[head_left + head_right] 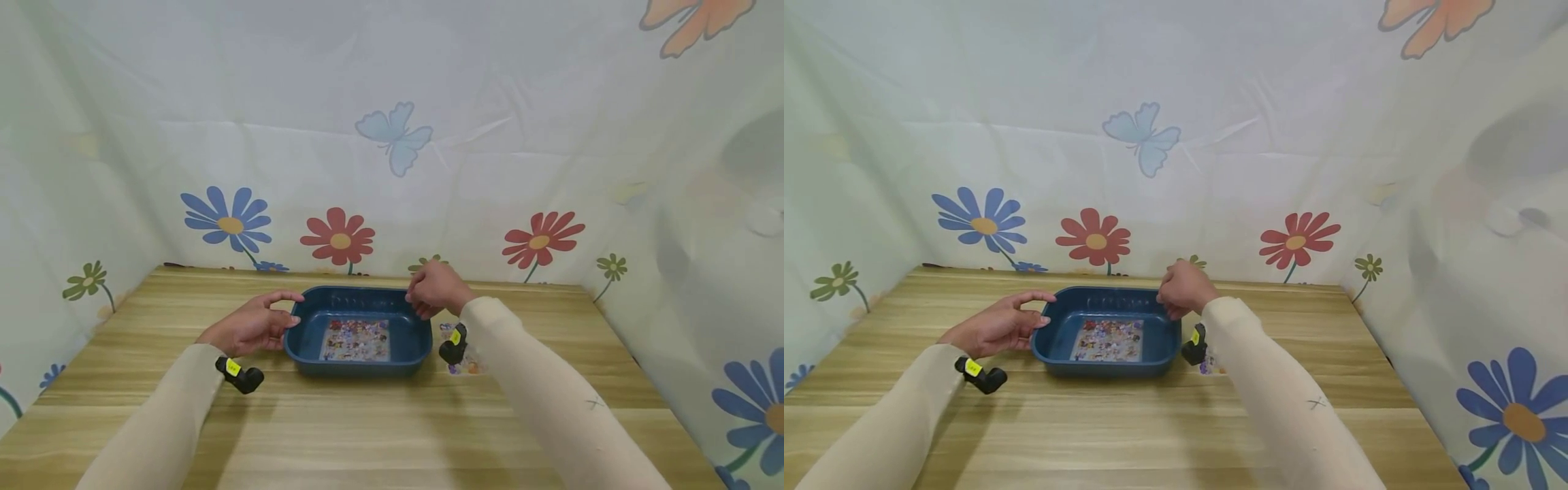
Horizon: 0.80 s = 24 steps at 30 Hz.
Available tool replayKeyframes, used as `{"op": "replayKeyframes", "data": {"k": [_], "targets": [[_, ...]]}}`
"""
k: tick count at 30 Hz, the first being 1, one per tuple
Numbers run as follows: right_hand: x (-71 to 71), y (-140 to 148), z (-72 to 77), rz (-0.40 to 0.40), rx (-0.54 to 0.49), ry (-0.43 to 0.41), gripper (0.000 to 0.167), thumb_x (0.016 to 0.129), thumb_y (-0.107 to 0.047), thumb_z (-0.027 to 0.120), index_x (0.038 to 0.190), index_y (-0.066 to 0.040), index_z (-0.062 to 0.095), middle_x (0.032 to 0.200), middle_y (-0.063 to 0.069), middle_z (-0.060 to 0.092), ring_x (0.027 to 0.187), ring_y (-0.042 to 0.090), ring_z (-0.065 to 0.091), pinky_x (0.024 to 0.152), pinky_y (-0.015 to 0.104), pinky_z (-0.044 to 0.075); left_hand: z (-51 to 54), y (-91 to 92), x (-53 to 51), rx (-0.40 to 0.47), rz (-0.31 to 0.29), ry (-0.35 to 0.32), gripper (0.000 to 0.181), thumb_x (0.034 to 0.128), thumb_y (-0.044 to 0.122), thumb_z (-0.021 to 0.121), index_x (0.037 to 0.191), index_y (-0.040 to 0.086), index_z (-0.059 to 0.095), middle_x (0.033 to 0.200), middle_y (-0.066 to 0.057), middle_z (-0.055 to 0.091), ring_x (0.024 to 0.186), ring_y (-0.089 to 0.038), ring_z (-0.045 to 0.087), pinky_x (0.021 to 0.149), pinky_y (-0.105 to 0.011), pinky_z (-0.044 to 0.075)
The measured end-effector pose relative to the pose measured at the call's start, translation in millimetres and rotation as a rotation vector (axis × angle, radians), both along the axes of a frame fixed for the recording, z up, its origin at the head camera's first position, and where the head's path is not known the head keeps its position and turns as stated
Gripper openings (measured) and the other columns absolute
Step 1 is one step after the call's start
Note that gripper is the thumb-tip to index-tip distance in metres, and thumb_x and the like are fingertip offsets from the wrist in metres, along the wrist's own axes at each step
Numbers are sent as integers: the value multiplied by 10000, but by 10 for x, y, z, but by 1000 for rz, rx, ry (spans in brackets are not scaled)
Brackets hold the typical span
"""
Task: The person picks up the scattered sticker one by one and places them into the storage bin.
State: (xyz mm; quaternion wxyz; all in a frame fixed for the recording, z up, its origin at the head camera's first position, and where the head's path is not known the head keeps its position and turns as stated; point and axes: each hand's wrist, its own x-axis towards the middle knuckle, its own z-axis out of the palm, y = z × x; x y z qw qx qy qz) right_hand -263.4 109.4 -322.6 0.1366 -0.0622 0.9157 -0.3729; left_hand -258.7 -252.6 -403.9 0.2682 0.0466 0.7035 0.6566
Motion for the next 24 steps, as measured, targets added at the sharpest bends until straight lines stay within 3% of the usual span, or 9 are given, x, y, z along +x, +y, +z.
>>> {"op": "replayKeyframes", "data": {"k": [7,24], "targets": [[-2,93,16,-32,8,-4,175,958,-57,703,1081,50,766,876,171,751,648,190,696,629,329,632,-7,-3,-14,11,2,-5,613,1032,129,641,1566,140,340,1012,-62,685,763,-190,680,744,-335,598],[-29,412,30,-68,18,4,127,967,-69,691,997,16,781,812,128,717,640,177,673,646,324,634,-23,-14,-25,23,1,-12,630,1025,126,652,1569,143,333,1013,-64,692,786,-198,699,757,-339,609]]}}
